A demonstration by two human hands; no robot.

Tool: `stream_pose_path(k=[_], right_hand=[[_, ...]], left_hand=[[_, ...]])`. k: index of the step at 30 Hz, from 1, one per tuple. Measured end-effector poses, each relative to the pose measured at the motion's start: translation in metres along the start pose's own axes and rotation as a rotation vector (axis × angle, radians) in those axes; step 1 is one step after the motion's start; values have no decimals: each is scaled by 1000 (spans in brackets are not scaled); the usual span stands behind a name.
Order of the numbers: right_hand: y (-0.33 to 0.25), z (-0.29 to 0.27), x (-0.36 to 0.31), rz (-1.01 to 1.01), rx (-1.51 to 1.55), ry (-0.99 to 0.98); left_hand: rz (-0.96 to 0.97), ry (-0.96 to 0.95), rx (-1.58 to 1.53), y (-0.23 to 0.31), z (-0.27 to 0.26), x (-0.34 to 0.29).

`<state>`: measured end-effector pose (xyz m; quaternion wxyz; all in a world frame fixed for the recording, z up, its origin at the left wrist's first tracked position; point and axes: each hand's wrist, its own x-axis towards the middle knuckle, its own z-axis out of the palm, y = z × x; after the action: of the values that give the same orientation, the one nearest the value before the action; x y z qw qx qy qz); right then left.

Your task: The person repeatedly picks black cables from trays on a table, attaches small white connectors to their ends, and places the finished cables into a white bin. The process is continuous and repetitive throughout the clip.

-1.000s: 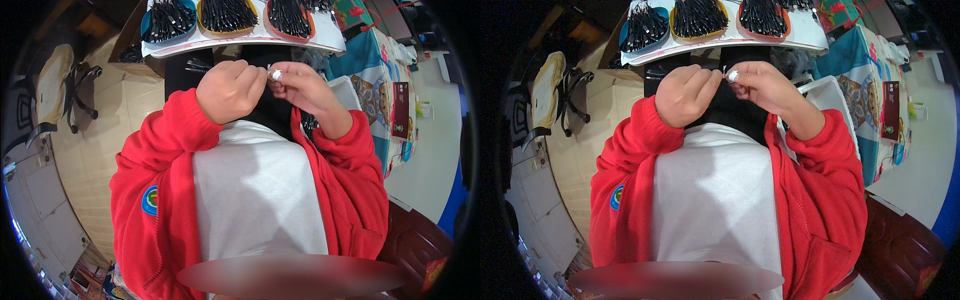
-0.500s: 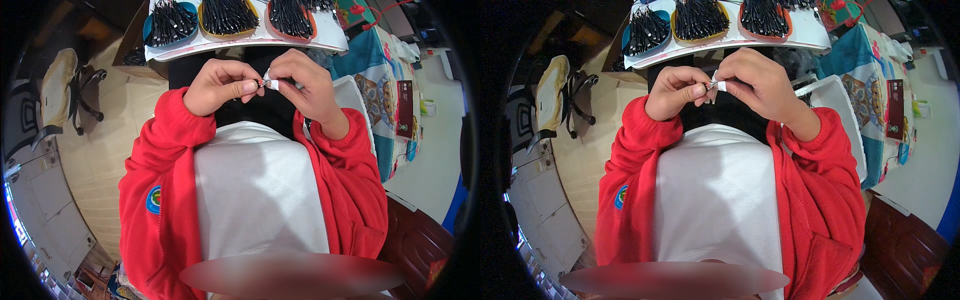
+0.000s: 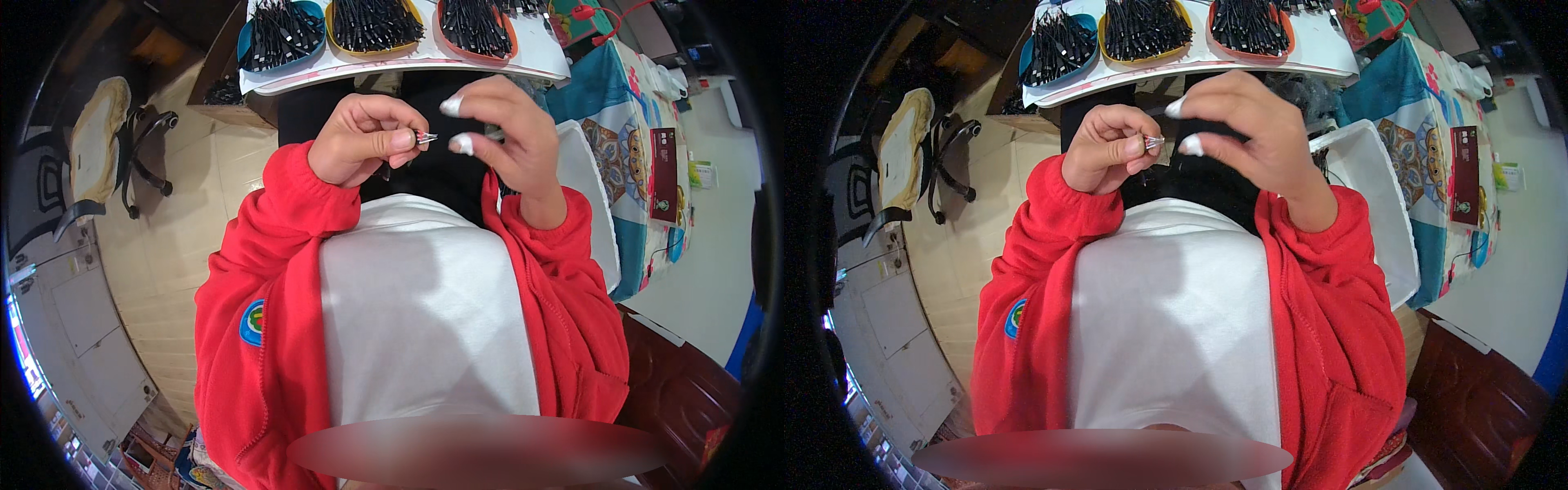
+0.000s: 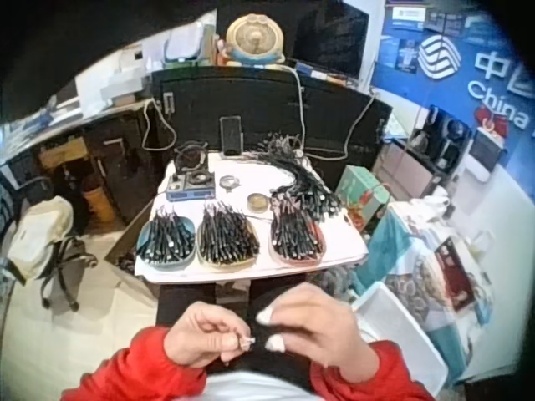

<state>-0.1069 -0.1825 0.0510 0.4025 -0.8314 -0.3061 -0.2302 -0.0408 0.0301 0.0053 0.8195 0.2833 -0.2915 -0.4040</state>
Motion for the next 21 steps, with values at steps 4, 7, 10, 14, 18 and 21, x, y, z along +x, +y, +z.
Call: stream_pose_path(k=[4, 7, 10, 14, 18, 21], right_hand=[[-6, 11, 9, -171, 22, 53], [-8, 15, 15, -175, -13, 77], [-8, 16, 11, -8, 73, 31], [-5, 17, -4, 698, 750, -139], [-2, 13, -8, 1016, 1098, -274], [-8, 8, -6, 703, 560, -206]], left_hand=[[-10, -4, 6, -1, 0, 1], [15, 4, 113, 1, 4, 2], [161, 14, 536, 10, 7, 4], [577, -188, 1333, 25, 4, 11], [658, -255, 1472, 22, 4, 10], [521, -132, 1270, 21, 2, 4]])
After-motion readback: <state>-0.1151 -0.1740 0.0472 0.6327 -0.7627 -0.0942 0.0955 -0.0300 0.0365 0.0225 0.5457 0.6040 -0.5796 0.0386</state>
